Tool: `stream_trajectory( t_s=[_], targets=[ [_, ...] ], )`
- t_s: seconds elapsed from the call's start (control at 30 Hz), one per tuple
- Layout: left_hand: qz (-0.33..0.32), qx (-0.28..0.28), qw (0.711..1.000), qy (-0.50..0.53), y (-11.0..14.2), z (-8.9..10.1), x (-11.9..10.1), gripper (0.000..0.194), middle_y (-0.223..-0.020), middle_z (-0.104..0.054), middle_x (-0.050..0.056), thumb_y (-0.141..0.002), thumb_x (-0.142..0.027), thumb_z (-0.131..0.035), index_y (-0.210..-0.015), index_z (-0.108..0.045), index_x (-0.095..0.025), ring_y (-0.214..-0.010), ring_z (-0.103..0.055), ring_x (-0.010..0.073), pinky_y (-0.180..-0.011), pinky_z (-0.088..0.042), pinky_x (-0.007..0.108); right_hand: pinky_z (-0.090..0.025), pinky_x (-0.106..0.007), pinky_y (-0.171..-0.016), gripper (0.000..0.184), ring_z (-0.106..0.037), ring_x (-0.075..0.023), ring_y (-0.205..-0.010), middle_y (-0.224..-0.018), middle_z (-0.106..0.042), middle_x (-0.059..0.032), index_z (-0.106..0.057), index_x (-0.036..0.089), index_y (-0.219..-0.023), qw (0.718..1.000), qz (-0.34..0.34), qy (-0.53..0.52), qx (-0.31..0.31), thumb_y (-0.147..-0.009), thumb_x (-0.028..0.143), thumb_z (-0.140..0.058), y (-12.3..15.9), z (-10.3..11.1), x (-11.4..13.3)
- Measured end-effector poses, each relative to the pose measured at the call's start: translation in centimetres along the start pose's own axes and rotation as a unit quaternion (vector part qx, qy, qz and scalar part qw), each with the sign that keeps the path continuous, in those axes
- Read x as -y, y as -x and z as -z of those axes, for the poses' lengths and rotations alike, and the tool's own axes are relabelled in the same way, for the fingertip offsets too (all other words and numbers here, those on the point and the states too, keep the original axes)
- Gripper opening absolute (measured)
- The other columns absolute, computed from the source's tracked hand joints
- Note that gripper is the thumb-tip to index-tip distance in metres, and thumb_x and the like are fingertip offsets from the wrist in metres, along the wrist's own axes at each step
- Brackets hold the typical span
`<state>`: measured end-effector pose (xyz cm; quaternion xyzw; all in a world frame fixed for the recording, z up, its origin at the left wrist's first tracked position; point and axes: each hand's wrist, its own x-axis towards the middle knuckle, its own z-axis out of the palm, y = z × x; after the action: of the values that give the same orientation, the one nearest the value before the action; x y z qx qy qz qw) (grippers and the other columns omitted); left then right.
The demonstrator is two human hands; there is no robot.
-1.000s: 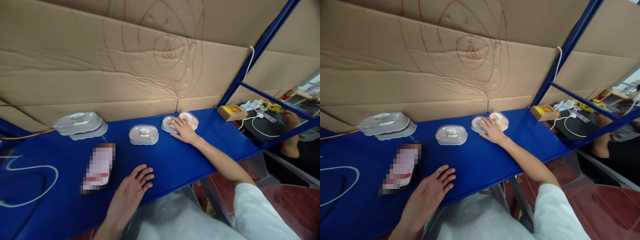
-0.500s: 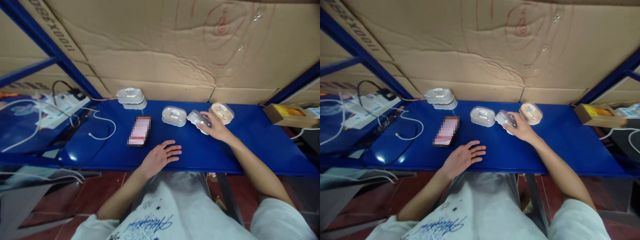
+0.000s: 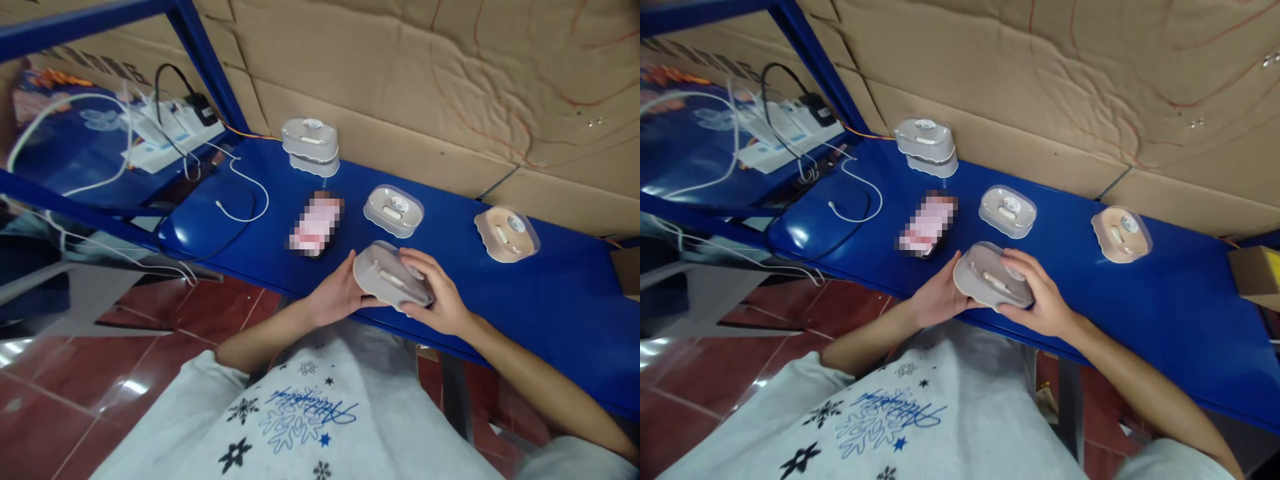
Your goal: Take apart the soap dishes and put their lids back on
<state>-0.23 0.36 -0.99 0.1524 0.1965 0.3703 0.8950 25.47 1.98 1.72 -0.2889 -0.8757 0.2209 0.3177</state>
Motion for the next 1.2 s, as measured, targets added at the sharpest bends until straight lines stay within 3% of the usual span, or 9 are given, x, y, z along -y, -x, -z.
stream_trajectory(
  t_s=[0.07,0.17,0.4,0.57,0.63,0.73,0.87,1.07,1.2],
  targets=[
    [-0.005,0.016,1.0,-0.007,0.0,-0.2,0.0,0.06,-0.137,-0.076,0.017,-0.109,-0.064,-0.047,-0.15,-0.063,-0.022,-0.133,-0.068,0.0352,-0.109,-0.054,0.052,-0.055,-0.06,-0.118,0.079,-0.052,-0.0396,-0.152,-0.162,-0.052,-0.0159,-0.041,0.033,-0.164,1.0,-0.024,-0.016,-0.005,-0.096,0.054,-0.076,0.0,0.1,-0.2],
    [0.01,0.027,0.999,-0.019,0.1,-0.2,-0.1,0.069,-0.139,-0.074,0.018,-0.106,-0.071,-0.046,-0.151,-0.062,-0.021,-0.136,-0.065,0.0386,-0.108,-0.054,0.056,-0.053,-0.06,-0.12,0.081,-0.051,-0.0399,-0.153,-0.166,-0.049,-0.0148,-0.042,0.035,-0.164,1.0,-0.008,0.009,0.014,-0.094,0.052,-0.079,0.0,0.0,-0.2],
    [-0.005,-0.003,1.0,-0.027,-0.2,0.0,0.0,0.063,-0.138,-0.075,0.017,-0.108,-0.066,-0.047,-0.147,-0.066,-0.019,-0.134,-0.067,0.0348,-0.109,-0.053,0.049,-0.052,-0.057,-0.121,0.068,-0.052,-0.0367,-0.152,-0.161,-0.054,-0.0146,-0.053,0.032,-0.155,0.993,-0.075,-0.096,-0.006,-0.096,0.057,-0.076,0.0,-0.4,-0.7],
    [-0.023,-0.044,0.998,-0.024,-0.2,-0.4,0.3,0.042,-0.133,-0.077,0.011,-0.104,-0.055,-0.065,-0.131,-0.073,-0.023,-0.125,-0.07,0.0292,-0.104,-0.053,0.041,-0.063,-0.047,-0.104,0.058,-0.071,-0.0322,-0.129,-0.145,-0.07,-0.0097,-0.057,0.033,-0.15,0.974,-0.16,-0.145,-0.063,-0.102,0.065,-0.062,-0.1,0.2,-2.4],
    [-0.031,-0.051,0.998,-0.02,-0.2,-0.4,0.4,0.035,-0.128,-0.079,0.008,-0.101,-0.047,-0.071,-0.13,-0.073,-0.026,-0.118,-0.072,0.0266,-0.099,-0.054,0.039,-0.063,-0.048,-0.104,0.06,-0.072,-0.0327,-0.128,-0.144,-0.071,-0.01,-0.058,0.032,-0.15,0.978,-0.151,-0.126,-0.068,-0.101,0.067,-0.062,-0.1,0.4,-2.9],
    [-0.037,-0.047,0.998,-0.012,-0.3,-0.1,0.3,0.031,-0.119,-0.081,0.006,-0.098,-0.037,-0.071,-0.126,-0.074,-0.024,-0.11,-0.074,0.0241,-0.093,-0.054,0.034,-0.056,-0.053,-0.115,0.063,-0.062,-0.0354,-0.143,-0.153,-0.064,-0.0122,-0.058,0.032,-0.151,0.992,-0.093,-0.074,-0.043,-0.098,0.062,-0.071,-0.1,0.7,-2.9],
    [-0.026,-0.039,0.999,-0.023,-0.1,-0.1,0.2,0.029,-0.116,-0.082,0.006,-0.094,-0.03,-0.068,-0.121,-0.076,-0.022,-0.115,-0.074,0.025,-0.095,-0.053,0.033,-0.052,-0.057,-0.12,0.067,-0.058,-0.0358,-0.147,-0.159,-0.058,-0.0135,-0.055,0.033,-0.155,0.997,-0.056,0.035,-0.045,-0.095,0.05,-0.079,-0.3,1.1,-2.9],
    [-0.019,-0.042,0.998,-0.032,0.3,-0.5,0.1,0.039,-0.132,-0.079,0.006,-0.09,-0.024,-0.067,-0.128,-0.076,-0.024,-0.125,-0.071,0.0262,-0.1,-0.053,0.033,-0.04,-0.069,-0.124,0.067,-0.048,-0.0407,-0.155,-0.163,-0.056,-0.0141,-0.053,0.033,-0.158,0.98,-0.079,0.177,-0.047,-0.098,0.052,-0.075,-0.3,1.7,-5.4],
    [-0.023,-0.044,0.998,-0.034,0.4,-0.8,-0.1,0.045,-0.141,-0.075,0.008,-0.088,-0.024,-0.07,-0.134,-0.074,-0.022,-0.131,-0.068,0.0287,-0.109,-0.05,0.037,-0.031,-0.078,-0.124,0.063,-0.034,-0.0453,-0.163,-0.177,-0.038,-0.0141,-0.044,0.034,-0.165,0.958,-0.105,0.259,-0.062,-0.106,0.045,-0.062,0.0,1.8,-6.2]
  ],
)
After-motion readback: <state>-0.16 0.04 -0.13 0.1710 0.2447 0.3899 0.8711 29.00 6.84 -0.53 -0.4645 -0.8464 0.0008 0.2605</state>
